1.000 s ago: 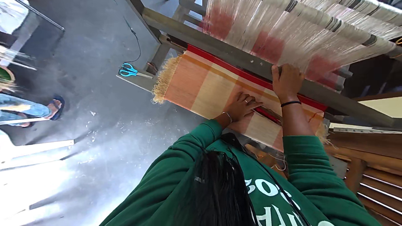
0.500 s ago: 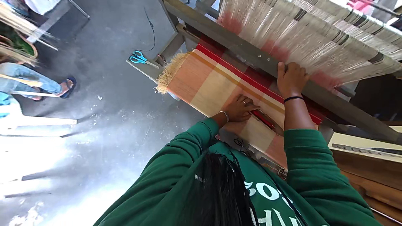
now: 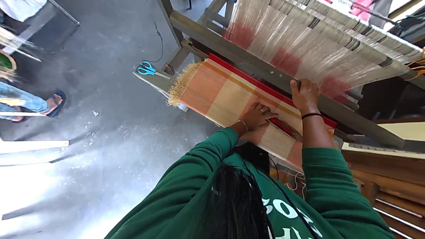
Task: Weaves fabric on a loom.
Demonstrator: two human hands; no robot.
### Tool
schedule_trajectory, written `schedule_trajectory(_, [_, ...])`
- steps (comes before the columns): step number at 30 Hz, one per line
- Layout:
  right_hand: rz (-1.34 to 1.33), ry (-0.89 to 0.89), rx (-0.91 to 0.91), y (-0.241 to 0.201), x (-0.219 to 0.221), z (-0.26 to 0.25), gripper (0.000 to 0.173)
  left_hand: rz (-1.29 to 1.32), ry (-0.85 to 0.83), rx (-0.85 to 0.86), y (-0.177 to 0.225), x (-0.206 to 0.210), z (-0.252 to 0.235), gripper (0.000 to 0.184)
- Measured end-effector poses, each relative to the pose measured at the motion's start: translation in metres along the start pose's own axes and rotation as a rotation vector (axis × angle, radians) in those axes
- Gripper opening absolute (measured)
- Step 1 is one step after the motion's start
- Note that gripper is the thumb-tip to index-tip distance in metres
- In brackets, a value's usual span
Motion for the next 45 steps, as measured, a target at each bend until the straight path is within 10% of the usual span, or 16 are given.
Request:
schedule_trajectory(6, [-0.005,-0.256,0.089,-0.024,-0.031,0.012,0.070,0.058,0.053,0.005,-0.004,0.007,-0.001,0.052])
schedule_trajectory(28, [0.066,0.378,0.044,0.006,0.027,-0.019,0.061,-0.007,0.099,0.019,-0.001,0.006,-0.008,0.048])
schedule_trajectory(45, [-0.066,0.130,0.081,0.000,0.010,-0.006,0.071,-0.068,0.091,0.026,0.005,0.000,-0.002,0.051])
Point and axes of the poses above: each hand's wrist, its own z-axis away from the middle knuckle, its own x-axis out of the palm, y = z × x, the point moved 1 cm from there along -z, towards the middle knuckle, and after that the axes turned 1 degree about z, right-handed, at the moved point
